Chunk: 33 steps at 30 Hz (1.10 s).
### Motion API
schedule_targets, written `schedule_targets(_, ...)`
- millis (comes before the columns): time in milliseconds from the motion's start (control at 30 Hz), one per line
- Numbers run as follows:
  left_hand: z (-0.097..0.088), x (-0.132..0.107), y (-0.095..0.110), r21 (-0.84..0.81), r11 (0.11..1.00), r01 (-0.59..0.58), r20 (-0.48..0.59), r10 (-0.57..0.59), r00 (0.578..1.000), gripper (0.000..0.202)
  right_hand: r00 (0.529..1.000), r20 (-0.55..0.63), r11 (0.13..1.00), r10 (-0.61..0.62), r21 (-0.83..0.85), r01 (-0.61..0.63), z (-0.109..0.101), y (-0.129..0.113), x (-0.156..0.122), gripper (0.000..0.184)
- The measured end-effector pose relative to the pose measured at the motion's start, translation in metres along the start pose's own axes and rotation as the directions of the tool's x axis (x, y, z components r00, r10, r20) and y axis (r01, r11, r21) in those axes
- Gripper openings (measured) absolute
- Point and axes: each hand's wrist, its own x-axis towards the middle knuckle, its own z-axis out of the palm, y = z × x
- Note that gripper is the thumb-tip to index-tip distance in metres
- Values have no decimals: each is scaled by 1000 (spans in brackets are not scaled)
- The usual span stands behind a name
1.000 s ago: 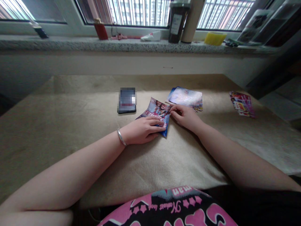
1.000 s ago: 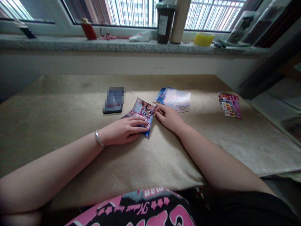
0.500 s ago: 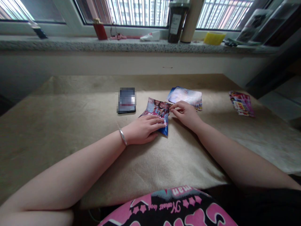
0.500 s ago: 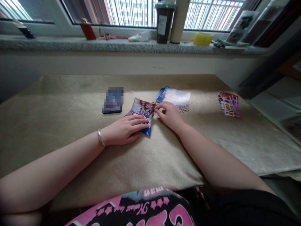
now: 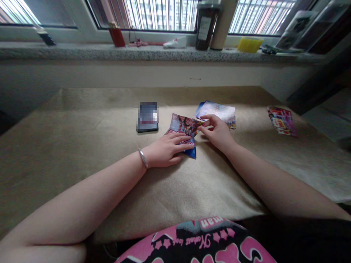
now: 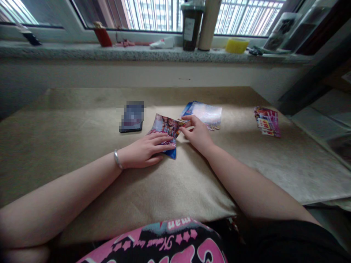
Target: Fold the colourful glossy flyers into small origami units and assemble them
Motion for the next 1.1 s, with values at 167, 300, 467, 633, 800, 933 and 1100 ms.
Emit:
schedule_targets(167, -1, 0, 2, 14, 999, 44, 0, -44, 999, 46, 999, 0, 996, 38, 80, -38, 2, -5, -2, 34)
schedule_targets(300, -1, -1, 2, 45, 996, 77, -15, -76, 997, 45, 1000, 23, 994, 17, 107, -20, 3, -7, -3, 32)
schedule_targets(467, -2, -1, 3, 61, 995, 83, -7, -82, 997, 44, 999, 40, 996, -29, 90, 26, 3, -9, -6, 32)
schedule_targets(633, -2, 0, 5, 64, 985, 159, -20, -158, 987, 45, 996, 34, 995, -78, 71, 76, 2, -15, -10, 31)
schedule_targets(800, -3, 0, 5, 50, 977, 207, 15, -208, 978, 46, 992, 42, 993, -117, 38, 115, 1, -20, -11, 28)
schedule_targets(933, -1, 0, 4, 14, 968, 252, 17, -252, 967, 56, 987, 56, 989, -148, 14, 147, 0, -21, -12, 27)
schedule_targets(1100, 5, -2, -1, -63, 952, 301, -84, -305, 948, 75, 978, 104, 983, -183, 4, 184, 1, -24, -15, 28)
